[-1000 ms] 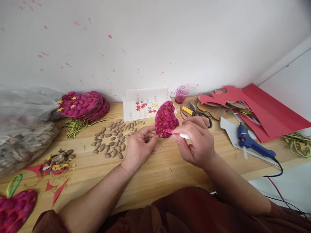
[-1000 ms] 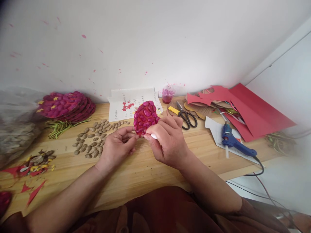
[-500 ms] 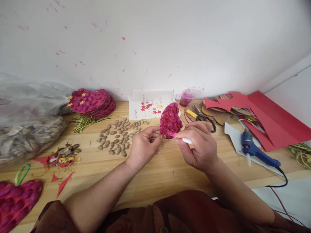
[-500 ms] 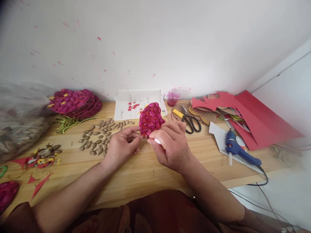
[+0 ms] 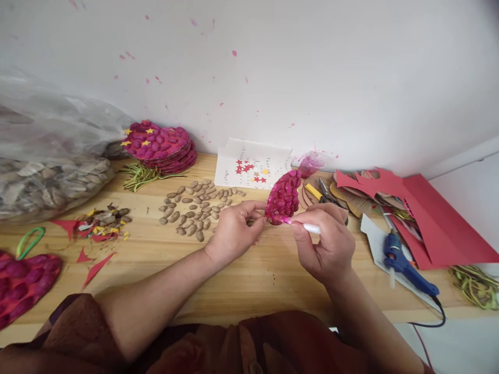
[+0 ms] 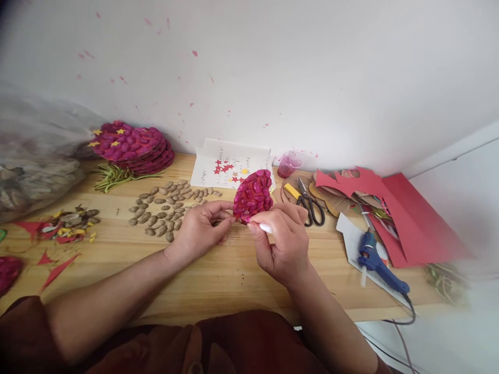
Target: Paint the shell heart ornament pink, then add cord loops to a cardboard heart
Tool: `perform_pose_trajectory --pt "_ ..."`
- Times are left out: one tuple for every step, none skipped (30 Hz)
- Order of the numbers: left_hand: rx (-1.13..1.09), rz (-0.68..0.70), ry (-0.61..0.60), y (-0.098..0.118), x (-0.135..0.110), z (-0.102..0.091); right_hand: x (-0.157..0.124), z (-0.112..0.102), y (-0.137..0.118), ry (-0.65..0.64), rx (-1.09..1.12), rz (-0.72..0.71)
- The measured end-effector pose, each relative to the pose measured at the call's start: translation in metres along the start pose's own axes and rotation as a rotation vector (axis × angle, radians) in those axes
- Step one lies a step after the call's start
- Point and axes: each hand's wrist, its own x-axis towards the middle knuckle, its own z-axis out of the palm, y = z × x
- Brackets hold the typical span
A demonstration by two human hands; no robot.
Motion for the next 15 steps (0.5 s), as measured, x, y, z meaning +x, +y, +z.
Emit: perform_pose_trajectory --pt "-0.002 -0.004 0.002 0.0004 0.0001 0.0001 0.0003 -0.0004 -0.0004 0.01 -0.022 -0.017" --pt "-0.012 -0.012 0.005 0.0008 0.0003 0.0003 0.0008 -0.0009 -0.0009 0.02 -0.047 -0.038" --pt "-0.031 -0.023 0.008 0.001 0.0006 0.0004 0.0012 -0.0014 -0.0013 0.029 -0.072 -0.059" --pt "-0.054 -0.037 0.009 0.0011 0.0009 0.0006 0.0017 -0.0017 -0.0018 0.037 -0.089 -0.076" --pt "-0.077 -0.051 0.009 0.0012 0.0013 0.0006 0.0021 -0.002 -0.0022 0.045 -0.096 -0.083" --pt "-0.094 -0.062 0.007 0.0011 0.0016 0.0006 0.0023 -0.002 -0.0024 0.048 -0.092 -0.082" --pt "-0.104 -0.067 0.006 0.0011 0.0018 0.0006 0.0024 -0.0018 -0.0026 0.045 -0.077 -0.076" --pt "-0.105 -0.068 0.005 0.001 0.002 0.0005 0.0022 -0.0014 -0.0027 0.034 -0.059 -0.067" --pt "-0.102 -0.063 0.004 0.0009 0.0021 0.0003 0.0019 -0.0009 -0.0026 0.022 -0.045 -0.059" --pt "-0.097 -0.055 0.003 0.0008 0.0021 0.0002 0.0015 -0.0004 -0.0023 0.01 -0.04 -0.053" --pt "-0.091 -0.044 0.003 0.0007 0.0022 0.0001 0.0011 0.0001 -0.0019 0.001 -0.043 -0.053" --pt "-0.084 -0.035 0.003 0.0006 0.0022 0.0002 0.0007 0.0004 -0.0014 -0.004 -0.051 -0.059" --pt "-0.08 -0.029 0.003 0.0005 0.0023 0.0003 0.0004 0.0006 -0.0009 -0.003 -0.062 -0.068" --pt "-0.079 -0.027 0.003 0.0004 0.0024 0.0005 0.0001 0.0006 -0.0003 0.003 -0.074 -0.074" --pt "-0.079 -0.027 0.002 0.0002 0.0024 0.0008 0.0 0.0005 0.0002 0.012 -0.082 -0.08"
